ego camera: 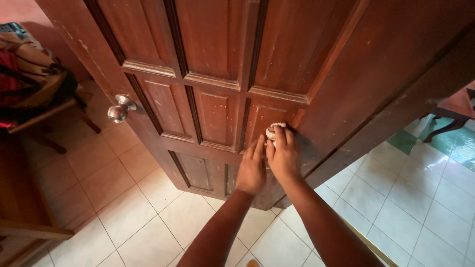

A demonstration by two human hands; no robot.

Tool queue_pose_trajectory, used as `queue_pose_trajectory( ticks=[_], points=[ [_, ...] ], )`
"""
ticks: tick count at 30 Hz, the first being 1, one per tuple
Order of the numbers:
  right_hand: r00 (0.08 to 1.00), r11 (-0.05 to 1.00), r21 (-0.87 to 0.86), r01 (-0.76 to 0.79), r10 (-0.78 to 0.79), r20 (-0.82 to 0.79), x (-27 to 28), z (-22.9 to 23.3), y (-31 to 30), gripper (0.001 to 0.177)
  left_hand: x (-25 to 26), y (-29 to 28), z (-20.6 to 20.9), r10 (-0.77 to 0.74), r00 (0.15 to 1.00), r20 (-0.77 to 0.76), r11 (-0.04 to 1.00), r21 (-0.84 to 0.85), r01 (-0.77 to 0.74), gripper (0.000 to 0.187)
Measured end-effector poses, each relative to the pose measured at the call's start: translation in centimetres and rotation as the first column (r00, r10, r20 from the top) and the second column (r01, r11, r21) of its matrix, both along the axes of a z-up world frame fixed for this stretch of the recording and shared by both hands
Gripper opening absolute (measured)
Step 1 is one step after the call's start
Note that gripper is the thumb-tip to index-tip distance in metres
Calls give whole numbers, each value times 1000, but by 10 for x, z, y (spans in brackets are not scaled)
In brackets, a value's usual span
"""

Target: The person wipes a wooden door with a white cloth, moving from the edge to the panels and around the handle. The person uses both hands to rub the surface, focusing on different sections of the door throughout the clip.

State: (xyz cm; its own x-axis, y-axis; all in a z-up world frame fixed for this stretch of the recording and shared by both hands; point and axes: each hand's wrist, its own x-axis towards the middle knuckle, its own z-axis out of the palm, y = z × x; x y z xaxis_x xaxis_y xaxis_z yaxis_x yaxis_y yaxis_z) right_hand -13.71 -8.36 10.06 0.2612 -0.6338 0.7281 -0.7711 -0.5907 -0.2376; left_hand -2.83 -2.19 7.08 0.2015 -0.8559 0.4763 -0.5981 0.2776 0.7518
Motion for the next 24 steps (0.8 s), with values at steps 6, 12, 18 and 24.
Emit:
queue_pose_trajectory(
  ticks=[6,12,18,24],
  points=[
    [982,992,35,-120,113,150,1,10,1,41,-3,-13,11,-91,951,-296,995,14,99,57],
    [910,956,9,-293,276,310,0,6,-1,37,-19,-21,5,-381,739,-556,920,-307,243,57],
    [888,947,-26,-321,310,338,-4,22,-8,21,-28,-32,33,-236,618,-750,968,-123,221,55],
    [941,983,-117,-144,172,290,-27,55,1,23,-34,-51,53,-89,755,-650,987,-160,-22,34]
  ],
)
